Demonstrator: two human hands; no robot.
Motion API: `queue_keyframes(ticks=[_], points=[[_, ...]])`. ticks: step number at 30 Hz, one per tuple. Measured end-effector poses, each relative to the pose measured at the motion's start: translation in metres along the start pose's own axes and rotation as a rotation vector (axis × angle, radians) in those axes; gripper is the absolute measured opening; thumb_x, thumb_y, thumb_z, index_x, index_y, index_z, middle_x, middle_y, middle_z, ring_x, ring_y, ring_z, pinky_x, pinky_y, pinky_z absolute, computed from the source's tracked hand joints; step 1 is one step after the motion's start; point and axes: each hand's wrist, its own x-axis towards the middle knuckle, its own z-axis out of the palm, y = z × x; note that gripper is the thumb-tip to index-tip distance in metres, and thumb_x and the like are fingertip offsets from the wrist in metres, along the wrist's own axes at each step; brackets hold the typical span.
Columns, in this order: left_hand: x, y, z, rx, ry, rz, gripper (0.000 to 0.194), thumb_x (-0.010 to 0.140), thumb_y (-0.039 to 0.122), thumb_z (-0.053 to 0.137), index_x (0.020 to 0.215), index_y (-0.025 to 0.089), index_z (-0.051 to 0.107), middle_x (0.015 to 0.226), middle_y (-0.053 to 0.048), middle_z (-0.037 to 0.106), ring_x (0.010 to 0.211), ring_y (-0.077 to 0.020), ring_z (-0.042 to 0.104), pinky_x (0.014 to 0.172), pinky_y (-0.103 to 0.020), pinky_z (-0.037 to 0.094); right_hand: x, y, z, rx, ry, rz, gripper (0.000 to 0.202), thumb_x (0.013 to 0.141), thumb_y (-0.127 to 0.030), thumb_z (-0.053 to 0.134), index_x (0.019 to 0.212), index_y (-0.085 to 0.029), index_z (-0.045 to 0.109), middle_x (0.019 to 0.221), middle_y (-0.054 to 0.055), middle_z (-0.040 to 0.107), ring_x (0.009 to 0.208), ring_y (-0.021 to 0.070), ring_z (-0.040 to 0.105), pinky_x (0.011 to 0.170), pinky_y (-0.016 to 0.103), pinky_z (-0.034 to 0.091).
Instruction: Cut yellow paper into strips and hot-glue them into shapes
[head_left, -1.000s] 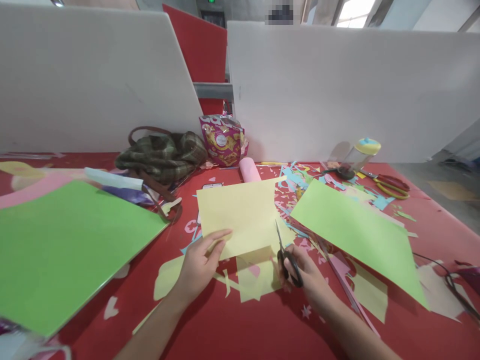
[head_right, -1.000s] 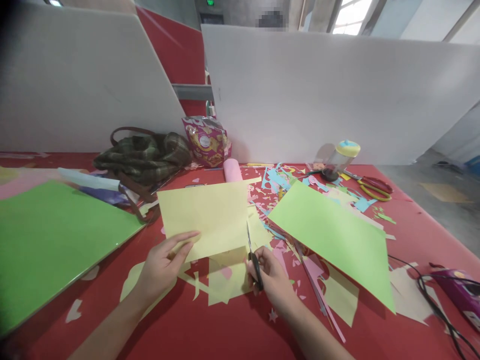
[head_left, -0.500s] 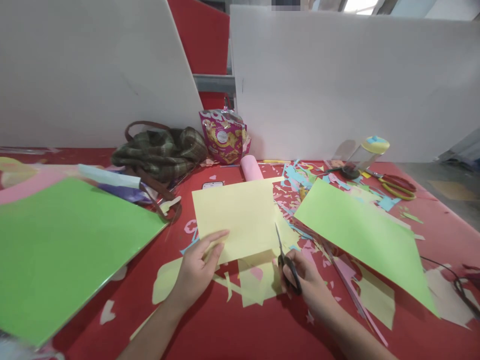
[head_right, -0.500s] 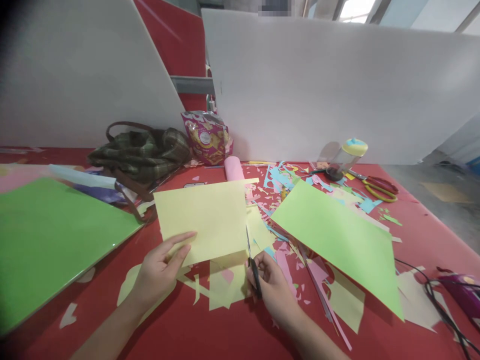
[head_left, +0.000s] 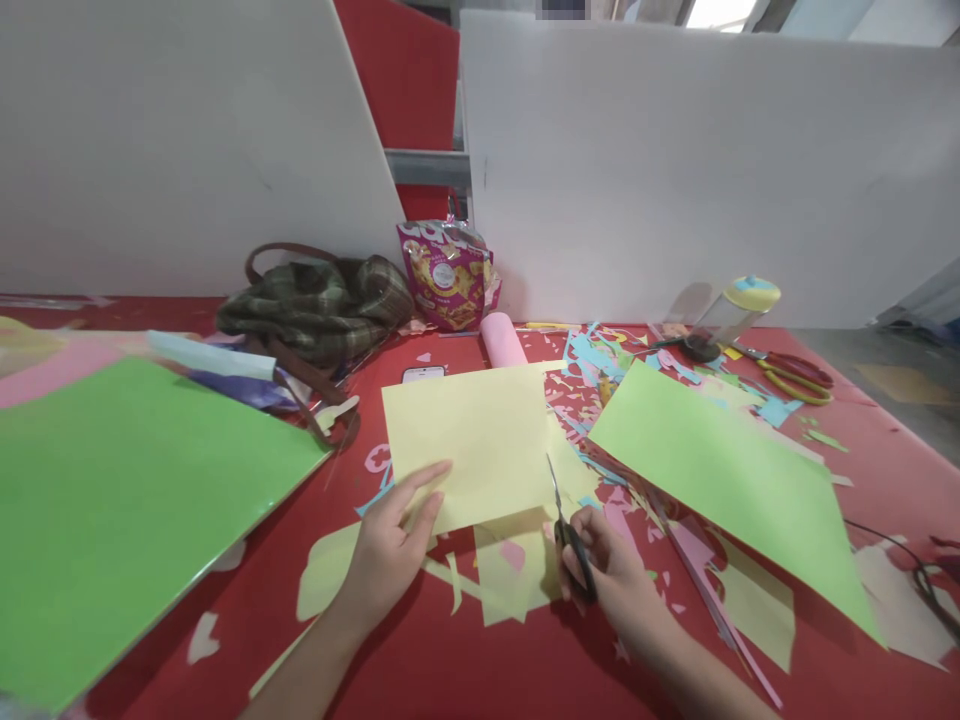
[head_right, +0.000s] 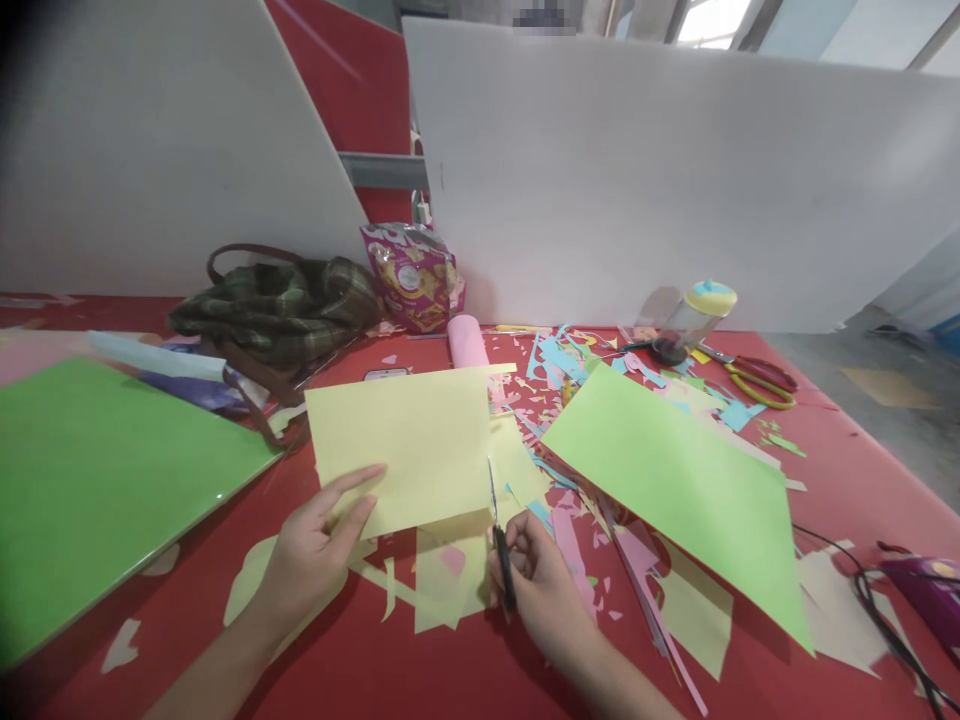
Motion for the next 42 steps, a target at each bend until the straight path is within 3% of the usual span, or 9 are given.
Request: queue_keyframes(ticks=[7,12,21,32,42], points=[[0.003,0.002,-0.002,0.038,0.028,-0.020,0.032,0.075,0.035,0.042,0.099,0.019,0.054,0.103,-0.005,0.059,0.099,-0.0189,0.052,0.086,-0.031,0.042,-0.006,-0.012,-0.006,0.071,-0.189,0.083,0.037,0.066,-0.051,0.053,0.073,-0.021,0.033,0.061,-0.003,0.049,0.043,0.0059,0.043,0.034,0.015,0.027],[0.005,0.000,-0.004,0.058,0.033,-0.012,0.031,0.075,0.033,0.042,0.099,0.018,0.054,0.103,-0.005,0.059,0.099,-0.0183,0.052,0.086,-0.030,0.041,-0.010,-0.021,-0.014,0.044,-0.315,0.178,0.030,0.073,-0.047,0.047,0.075,-0.020,0.036,0.055,-0.003,0.051,0.039,0.0059,0.043,0.031,0.014,0.026],[0.006,-0.001,-0.006,0.051,-0.044,0.008,0.031,0.076,0.033,0.041,0.101,0.020,0.053,0.104,-0.005,0.058,0.100,-0.0186,0.051,0.087,-0.034,0.040,-0.011,-0.030,-0.017,-0.028,-0.271,0.244,0.027,0.076,-0.045,0.044,0.078,-0.018,0.039,0.060,-0.001,0.055,0.040,0.0076,0.045,0.033,0.016,0.032],[0.000,0.006,-0.004,-0.016,-0.099,-0.021,0.031,0.075,0.035,0.043,0.101,0.021,0.054,0.104,-0.004,0.059,0.099,-0.0179,0.052,0.085,-0.029,0.043,-0.008,-0.023,-0.013,0.036,-0.201,0.085,0.026,0.075,-0.044,0.047,0.078,-0.019,0.040,0.072,0.002,0.053,0.063,0.0133,0.054,0.043,0.019,0.037],[-0.002,0.006,-0.004,0.008,-0.104,0.014,0.031,0.075,0.036,0.043,0.100,0.021,0.054,0.102,-0.004,0.060,0.097,-0.0186,0.053,0.084,-0.032,0.043,-0.005,-0.013,-0.012,-0.032,-0.136,0.020,0.027,0.075,-0.044,0.046,0.078,-0.019,0.038,0.061,-0.002,0.051,0.051,0.0079,0.045,0.047,0.020,0.032]])
